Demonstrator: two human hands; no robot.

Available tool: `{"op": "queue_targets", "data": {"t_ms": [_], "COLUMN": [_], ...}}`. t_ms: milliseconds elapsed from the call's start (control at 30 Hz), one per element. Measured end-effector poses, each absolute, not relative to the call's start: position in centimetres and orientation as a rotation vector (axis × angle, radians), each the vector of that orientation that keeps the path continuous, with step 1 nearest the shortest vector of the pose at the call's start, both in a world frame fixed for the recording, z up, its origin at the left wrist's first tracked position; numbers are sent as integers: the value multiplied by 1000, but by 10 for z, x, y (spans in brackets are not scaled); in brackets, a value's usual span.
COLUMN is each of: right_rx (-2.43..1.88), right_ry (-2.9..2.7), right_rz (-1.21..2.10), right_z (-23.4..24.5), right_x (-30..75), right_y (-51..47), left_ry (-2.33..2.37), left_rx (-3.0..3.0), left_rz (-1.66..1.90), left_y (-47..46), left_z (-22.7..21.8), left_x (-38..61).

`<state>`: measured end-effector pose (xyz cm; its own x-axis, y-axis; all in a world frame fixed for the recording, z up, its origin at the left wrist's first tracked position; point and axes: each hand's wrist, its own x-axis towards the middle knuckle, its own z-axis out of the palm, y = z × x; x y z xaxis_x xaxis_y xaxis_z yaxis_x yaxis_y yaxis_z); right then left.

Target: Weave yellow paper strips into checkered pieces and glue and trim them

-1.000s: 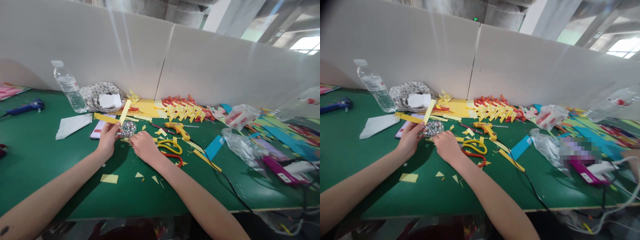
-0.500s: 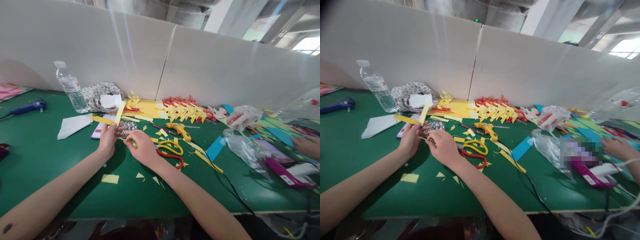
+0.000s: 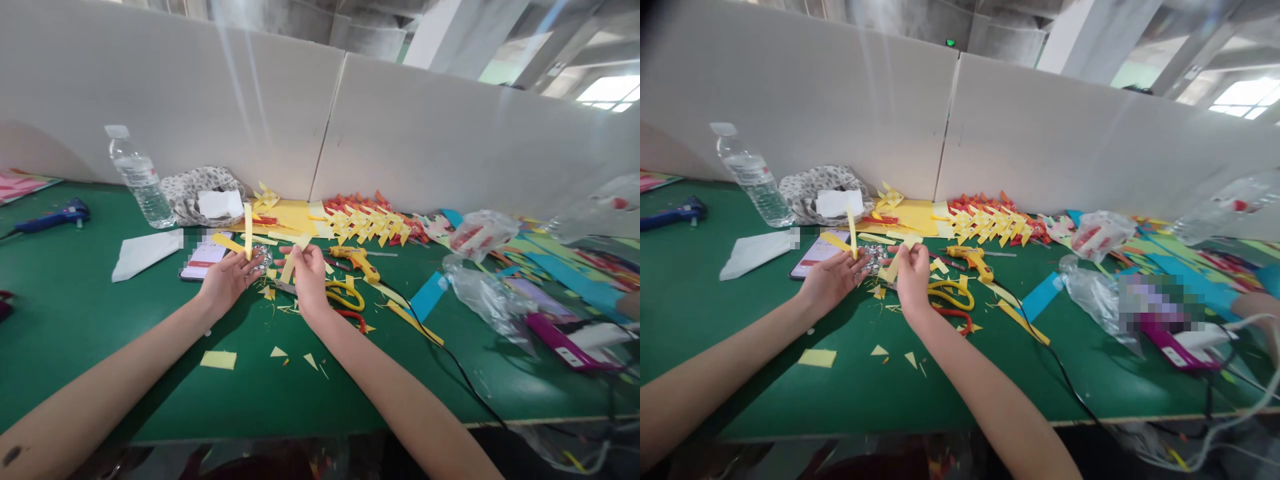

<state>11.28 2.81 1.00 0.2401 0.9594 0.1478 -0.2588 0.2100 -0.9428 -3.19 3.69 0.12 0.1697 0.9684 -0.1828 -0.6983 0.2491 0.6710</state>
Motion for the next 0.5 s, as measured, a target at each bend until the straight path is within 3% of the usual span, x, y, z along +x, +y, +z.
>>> {"op": "queue_targets", "data": {"t_ms": [233, 500], "right_rx": [-1132, -913], "right_ry": [-1197, -1118], "right_rz": [645, 1060], "right_z": [16, 18], "right_x": [119, 107], "right_y": [23, 20], "left_ry": [632, 658], "left_rx": [614, 703], "left_rz": [1125, 1040], "left_y": [31, 27], "left_z": [2, 3], "left_x": [-29, -27]}}
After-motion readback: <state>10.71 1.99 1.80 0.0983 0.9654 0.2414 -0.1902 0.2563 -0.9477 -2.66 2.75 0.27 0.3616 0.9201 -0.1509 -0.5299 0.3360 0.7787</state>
